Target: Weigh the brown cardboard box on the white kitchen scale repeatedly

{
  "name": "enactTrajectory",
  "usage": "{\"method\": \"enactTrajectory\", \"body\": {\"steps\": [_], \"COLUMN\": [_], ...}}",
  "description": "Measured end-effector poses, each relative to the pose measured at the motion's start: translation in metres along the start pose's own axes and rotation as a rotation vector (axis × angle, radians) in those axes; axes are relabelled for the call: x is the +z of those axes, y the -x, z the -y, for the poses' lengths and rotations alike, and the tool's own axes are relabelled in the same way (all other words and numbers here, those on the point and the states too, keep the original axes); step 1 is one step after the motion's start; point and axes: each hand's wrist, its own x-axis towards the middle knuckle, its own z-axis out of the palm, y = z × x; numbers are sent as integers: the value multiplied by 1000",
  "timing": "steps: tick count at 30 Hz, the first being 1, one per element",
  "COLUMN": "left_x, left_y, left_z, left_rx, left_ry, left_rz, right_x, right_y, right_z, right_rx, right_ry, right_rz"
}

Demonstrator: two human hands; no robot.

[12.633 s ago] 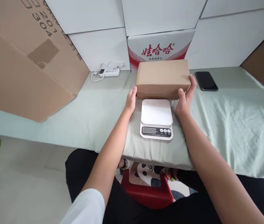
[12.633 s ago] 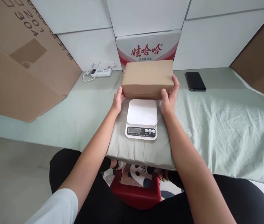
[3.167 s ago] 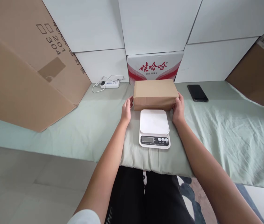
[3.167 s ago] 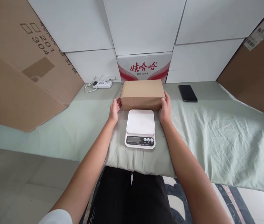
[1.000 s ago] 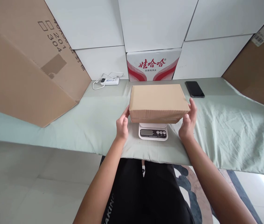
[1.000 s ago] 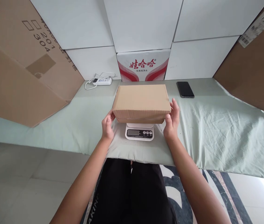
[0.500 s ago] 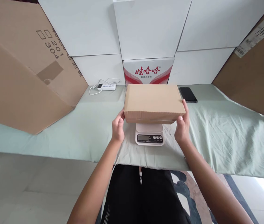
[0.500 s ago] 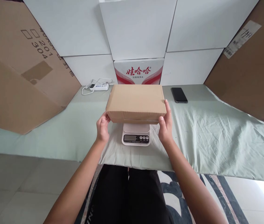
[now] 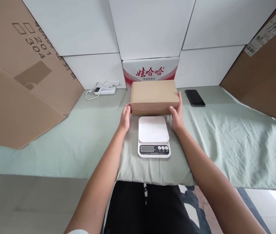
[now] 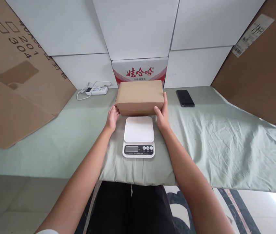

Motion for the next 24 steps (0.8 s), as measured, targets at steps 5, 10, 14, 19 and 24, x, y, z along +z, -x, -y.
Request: {"method": "enactTrajectory", "body": {"steps": [5, 10, 14, 19, 24], "left_x": [0, 1, 2, 3, 4], "left_y": [1, 0, 0, 1, 3], "left_z": [3, 4, 4, 0, -1], "left_rx": [-53, -54, -51, -47, -28], "left_ry": [-11, -27, -15, -12, -5], "left_rz": [1, 2, 9, 14, 28], "right_x": [-2, -3, -4, -2, -1], "right_y": [-2, -4, -4, -5, -5], "right_z": [-7, -12, -14, -16, -20], "right_rx": [134, 151, 138, 146, 161], "right_ry": [-80, -78, -76, -78, -111], "right_rz": [12, 36, 49, 26, -3]}}
